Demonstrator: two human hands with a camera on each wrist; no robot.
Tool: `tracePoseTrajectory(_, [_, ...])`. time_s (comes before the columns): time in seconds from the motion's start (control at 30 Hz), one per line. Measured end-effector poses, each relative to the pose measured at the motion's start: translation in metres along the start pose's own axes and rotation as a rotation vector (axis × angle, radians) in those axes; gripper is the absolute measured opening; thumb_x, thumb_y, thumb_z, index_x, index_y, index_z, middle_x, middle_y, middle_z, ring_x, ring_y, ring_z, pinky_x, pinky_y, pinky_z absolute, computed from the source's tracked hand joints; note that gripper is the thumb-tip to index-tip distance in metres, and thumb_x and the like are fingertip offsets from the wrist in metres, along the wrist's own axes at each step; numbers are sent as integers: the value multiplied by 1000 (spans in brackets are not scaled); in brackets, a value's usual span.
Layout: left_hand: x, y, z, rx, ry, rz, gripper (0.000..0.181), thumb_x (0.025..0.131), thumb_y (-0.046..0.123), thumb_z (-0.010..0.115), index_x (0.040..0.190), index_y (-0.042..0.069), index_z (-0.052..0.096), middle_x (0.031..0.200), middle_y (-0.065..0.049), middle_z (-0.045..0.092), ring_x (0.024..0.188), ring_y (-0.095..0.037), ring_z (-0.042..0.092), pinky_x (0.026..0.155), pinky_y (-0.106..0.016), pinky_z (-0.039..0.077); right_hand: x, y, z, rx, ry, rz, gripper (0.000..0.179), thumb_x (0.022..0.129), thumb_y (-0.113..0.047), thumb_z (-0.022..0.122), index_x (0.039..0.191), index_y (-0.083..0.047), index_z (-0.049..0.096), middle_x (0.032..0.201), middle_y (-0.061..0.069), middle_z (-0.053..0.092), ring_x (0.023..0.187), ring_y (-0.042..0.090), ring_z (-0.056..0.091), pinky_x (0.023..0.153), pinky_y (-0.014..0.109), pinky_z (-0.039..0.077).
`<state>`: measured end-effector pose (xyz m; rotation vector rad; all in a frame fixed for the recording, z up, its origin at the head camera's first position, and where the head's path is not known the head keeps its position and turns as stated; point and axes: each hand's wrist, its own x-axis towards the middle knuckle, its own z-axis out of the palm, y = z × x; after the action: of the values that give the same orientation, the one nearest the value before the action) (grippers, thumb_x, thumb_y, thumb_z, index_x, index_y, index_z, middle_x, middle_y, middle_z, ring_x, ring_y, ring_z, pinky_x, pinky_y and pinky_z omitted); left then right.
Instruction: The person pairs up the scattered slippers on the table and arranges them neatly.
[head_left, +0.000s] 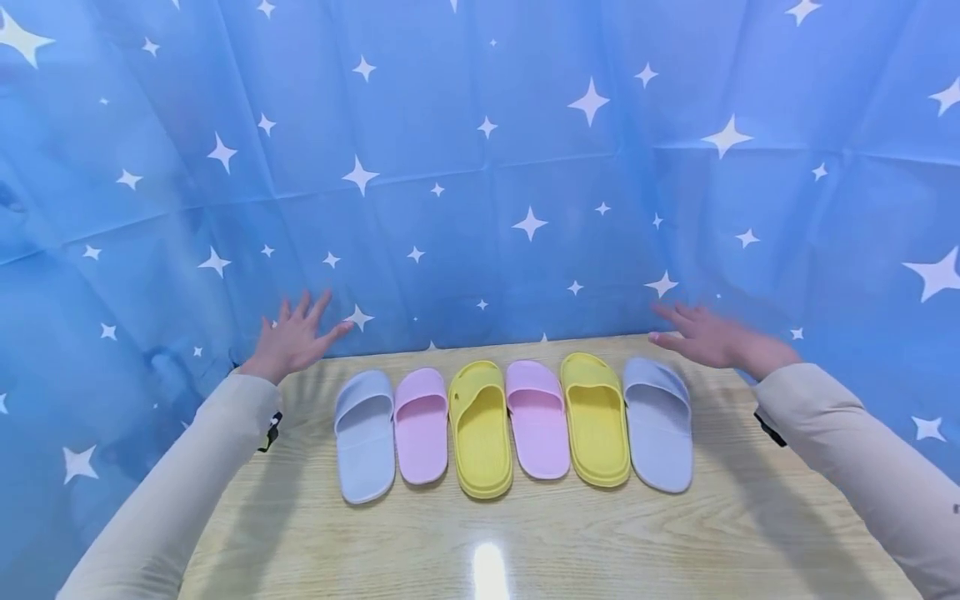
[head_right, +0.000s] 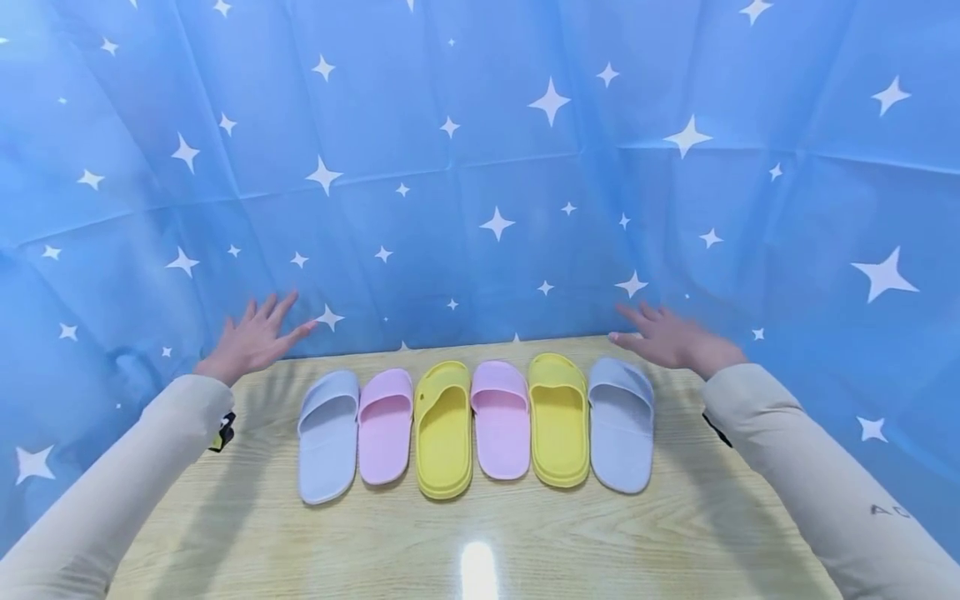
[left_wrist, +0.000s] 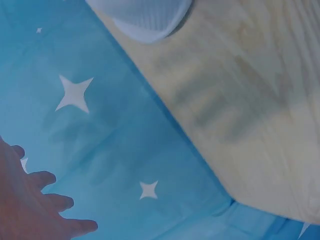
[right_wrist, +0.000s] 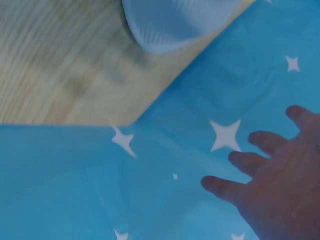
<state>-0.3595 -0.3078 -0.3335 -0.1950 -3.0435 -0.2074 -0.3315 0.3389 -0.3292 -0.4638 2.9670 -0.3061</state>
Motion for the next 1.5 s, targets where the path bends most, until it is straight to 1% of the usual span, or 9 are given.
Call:
tracePoseTrajectory(0.2, [-9, 3, 23, -10, -21, 9, 97, 96, 83, 24, 168, 22, 1, 172, -28, 7, 152, -64, 3, 115, -84, 3, 1, -6, 21, 97, -39, -17, 80, 108, -56, 39, 166, -6, 16, 165, 42, 6, 148, 67, 3, 112, 85, 7])
tracePoseTrajectory(0.47, [-30, 26, 66, -72, -100, 45, 91, 100, 77, 28, 168, 20, 9, 172, -26, 10, 153, -61, 9, 114, -85, 10, 5, -6, 62, 242, -133, 5, 82, 109, -55, 35, 164, 1, 11, 163, 45, 1, 145, 72, -1, 112, 85, 5])
tracePoseTrajectory(0.6, [-38, 40, 84, -117, -133, 70, 89, 100, 75, 36, 168, 20, 15, 170, -27, 18, 153, -58, 21, 114, -82, 22, 1, -8, 76, 277, -154, 12, 83, 109, -53, 39, 164, 2, 12, 163, 44, 1, 147, 69, -1, 114, 83, 6])
tracePoseTrajectory(0.73, [-42, 49, 96, -115, -144, 92, 84, 101, 67, 45, 166, 17, 25, 166, -29, 28, 148, -55, 35, 111, -77, 35, -2, -9, 83, 278, -152, 2, 82, 108, -49, 45, 164, 2, 15, 163, 44, 2, 148, 67, -1, 114, 83, 9])
tracePoseTrajectory(0.93, [-43, 56, 101, -145, -158, 40, 76, 103, 56, 45, 164, 12, 29, 165, -32, 29, 148, -57, 34, 112, -77, 34, 2, -14, 89, 282, -108, 17, 81, 107, -50, 46, 163, 2, 17, 164, 42, 7, 149, 66, 1, 114, 83, 11])
tracePoseTrajectory(1.07, [-41, 60, 103, -187, -196, 28, 75, 105, 52, 41, 165, 10, 24, 167, -34, 20, 151, -60, 23, 118, -76, 26, 8, -16, 95, 254, -96, 50, 80, 108, -55, 40, 164, -3, 19, 162, 45, 7, 146, 71, 1, 111, 86, 11])
tracePoseTrajectory(1.2, [-41, 62, 104, -235, -244, 11, 73, 107, 48, 39, 166, 11, 19, 168, -35, 10, 153, -62, 9, 120, -78, 16, 14, -17, 101, 198, -62, 69, 76, 108, -57, 36, 163, -6, 25, 162, 42, 19, 145, 71, 10, 110, 86, 17])
tracePoseTrajectory(1.33, [-42, 64, 102, -275, -257, -1, 71, 106, 45, 41, 166, 12, 20, 169, -34, 8, 153, -62, 4, 120, -79, 12, 16, -16, 103, 188, -39, 64, 71, 109, -52, 38, 160, -3, 30, 160, 39, 28, 144, 70, 17, 110, 83, 23])
tracePoseTrajectory(1.5, [-43, 64, 98, -326, -279, 11, 71, 108, 42, 41, 166, 10, 17, 169, -35, 3, 154, -61, -4, 121, -77, 5, 16, -16, 98, 241, -68, 52, 68, 109, -44, 41, 160, 0, 29, 161, 40, 25, 144, 71, 12, 111, 84, 19])
